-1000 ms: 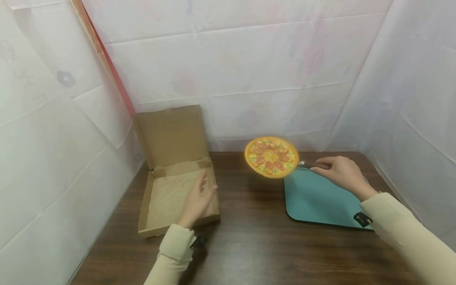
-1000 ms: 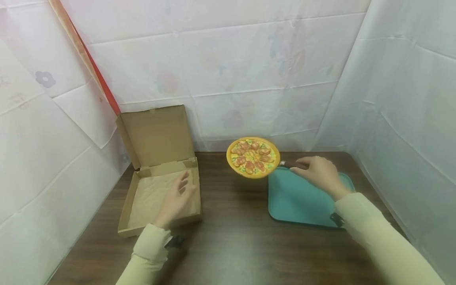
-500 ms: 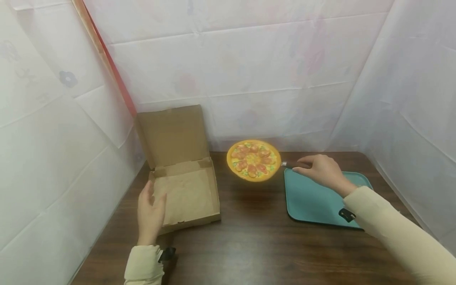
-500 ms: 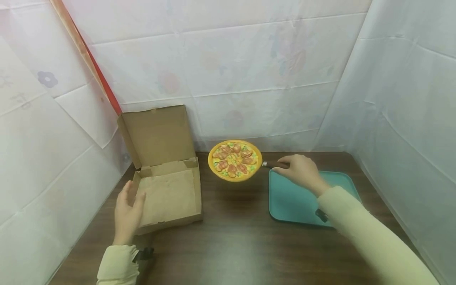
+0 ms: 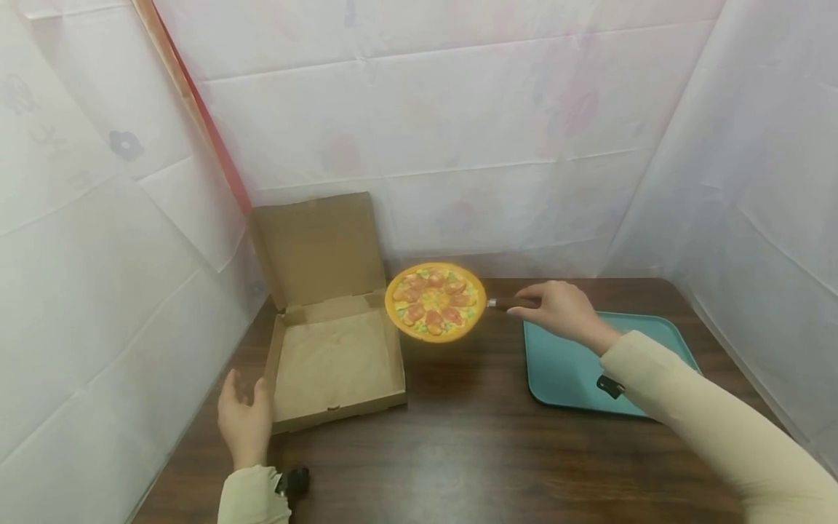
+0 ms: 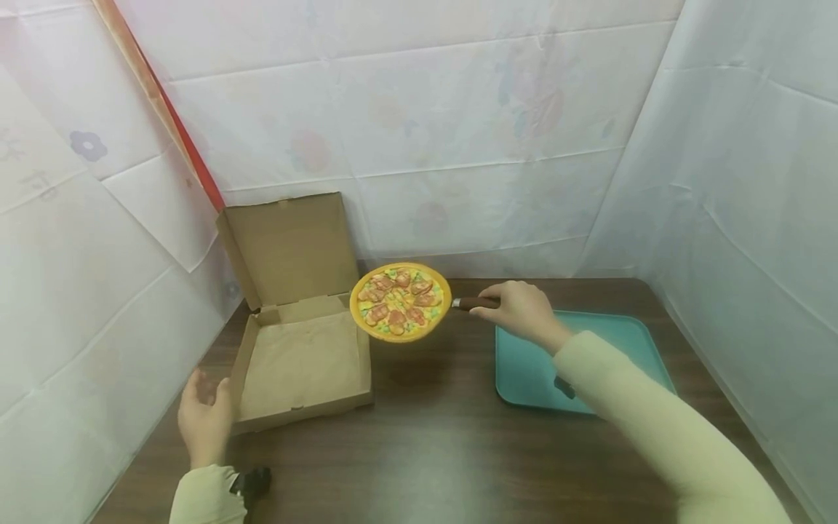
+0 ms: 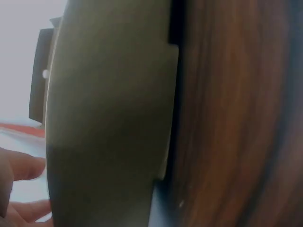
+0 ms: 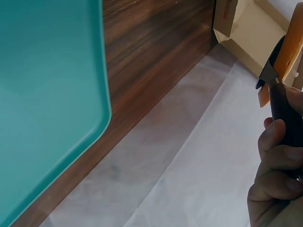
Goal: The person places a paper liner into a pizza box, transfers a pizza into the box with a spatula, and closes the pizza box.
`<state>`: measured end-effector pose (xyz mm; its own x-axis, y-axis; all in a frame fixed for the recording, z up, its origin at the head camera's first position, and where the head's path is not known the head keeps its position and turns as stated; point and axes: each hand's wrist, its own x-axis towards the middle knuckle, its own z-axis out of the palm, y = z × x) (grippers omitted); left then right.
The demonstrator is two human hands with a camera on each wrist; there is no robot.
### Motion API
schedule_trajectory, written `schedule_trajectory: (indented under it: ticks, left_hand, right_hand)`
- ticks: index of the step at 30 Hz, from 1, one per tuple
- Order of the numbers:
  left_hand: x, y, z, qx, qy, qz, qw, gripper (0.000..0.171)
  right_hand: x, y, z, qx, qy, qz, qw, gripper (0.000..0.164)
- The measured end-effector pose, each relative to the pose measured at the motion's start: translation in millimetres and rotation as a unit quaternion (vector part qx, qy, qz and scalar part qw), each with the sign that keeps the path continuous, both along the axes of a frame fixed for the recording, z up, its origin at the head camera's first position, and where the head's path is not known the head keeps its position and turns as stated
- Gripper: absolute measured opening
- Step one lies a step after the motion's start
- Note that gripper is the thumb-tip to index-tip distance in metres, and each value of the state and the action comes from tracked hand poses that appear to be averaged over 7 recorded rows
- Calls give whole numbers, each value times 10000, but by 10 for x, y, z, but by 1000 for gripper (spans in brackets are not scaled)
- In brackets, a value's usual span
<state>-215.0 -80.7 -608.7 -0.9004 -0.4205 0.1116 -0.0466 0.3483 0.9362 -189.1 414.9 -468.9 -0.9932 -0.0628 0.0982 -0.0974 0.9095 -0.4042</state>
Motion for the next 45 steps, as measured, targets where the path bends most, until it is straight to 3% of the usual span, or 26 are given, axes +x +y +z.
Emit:
schedule_trajectory:
  ticks: [7, 18, 22, 30, 45]
  left_hand:
    - [-96, 73, -93, 132, -930, -420, 9947, 61]
    - [-191, 234, -151, 423, -1530, -1329, 9783, 56]
    - [-235, 314, -156, 423, -1626, -1627, 9723, 54]
    - [-295, 484, -163, 454, -1672, -1859, 9672, 52]
    - [-344, 775, 67, 351, -1487, -2153, 9645, 51]
  right_hand:
    - [-12, -62, 46, 49, -62, -55, 10000, 45]
    - [-10, -84, 61, 114, -150, -107, 9998, 46]
    - [-18, -80, 59, 132, -116, -115, 9998, 41]
    - [-55, -82, 73, 154, -143, -160, 9997, 39]
    - [-72, -93, 57, 47, -193, -227, 9995, 36]
